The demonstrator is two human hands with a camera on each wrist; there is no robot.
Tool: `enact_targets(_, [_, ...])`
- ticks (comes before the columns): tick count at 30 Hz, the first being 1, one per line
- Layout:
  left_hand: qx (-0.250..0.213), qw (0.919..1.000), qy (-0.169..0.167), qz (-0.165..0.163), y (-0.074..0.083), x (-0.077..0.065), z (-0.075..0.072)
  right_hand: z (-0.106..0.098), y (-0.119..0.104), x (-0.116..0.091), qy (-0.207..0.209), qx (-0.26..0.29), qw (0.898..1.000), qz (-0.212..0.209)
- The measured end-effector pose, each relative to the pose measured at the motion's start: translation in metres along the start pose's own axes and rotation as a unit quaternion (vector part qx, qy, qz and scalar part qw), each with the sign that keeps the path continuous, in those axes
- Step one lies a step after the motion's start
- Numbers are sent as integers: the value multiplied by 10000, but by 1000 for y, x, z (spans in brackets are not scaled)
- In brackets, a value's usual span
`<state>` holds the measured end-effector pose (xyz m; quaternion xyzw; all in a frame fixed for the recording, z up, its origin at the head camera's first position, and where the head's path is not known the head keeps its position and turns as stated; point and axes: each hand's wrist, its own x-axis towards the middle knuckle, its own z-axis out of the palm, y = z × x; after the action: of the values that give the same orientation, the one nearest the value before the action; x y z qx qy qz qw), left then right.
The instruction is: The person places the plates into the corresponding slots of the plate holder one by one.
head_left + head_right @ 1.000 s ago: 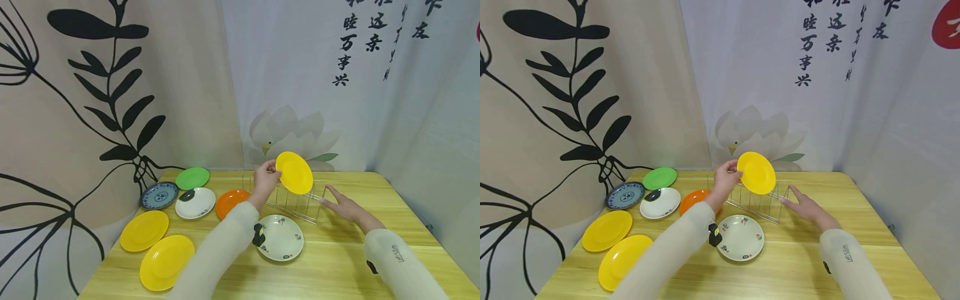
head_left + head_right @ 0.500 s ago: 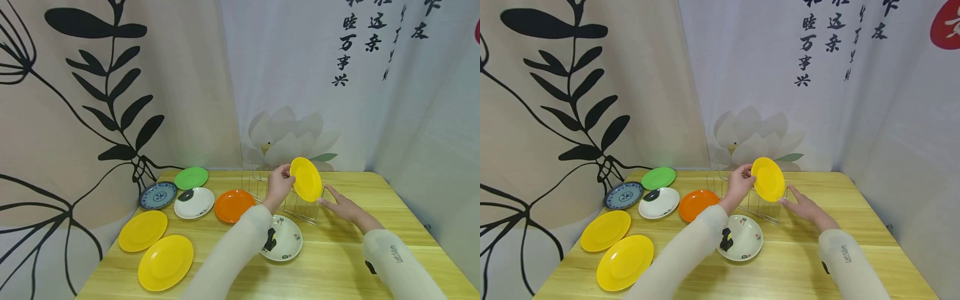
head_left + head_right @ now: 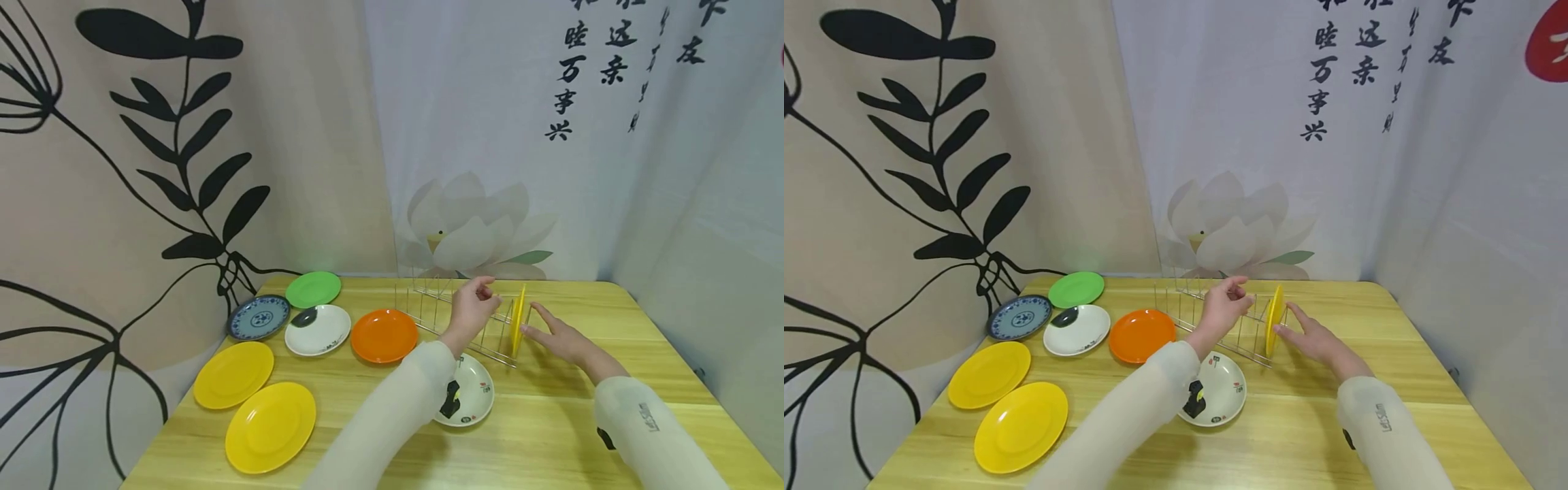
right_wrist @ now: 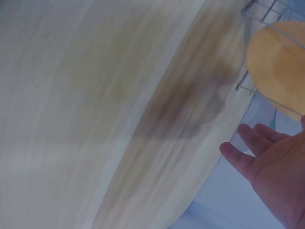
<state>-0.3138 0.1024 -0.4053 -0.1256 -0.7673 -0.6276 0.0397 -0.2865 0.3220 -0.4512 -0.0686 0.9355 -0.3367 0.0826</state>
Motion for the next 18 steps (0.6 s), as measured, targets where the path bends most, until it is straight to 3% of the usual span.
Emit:
enact_targets(9, [-133,9997,183,-2,-8,2,-13,2,-4,-2,3,-117,9999,57])
enact_targets(18, [-81,9998,151,-87,-16,4,-29,3,-5,-1,15,-192,9998,73])
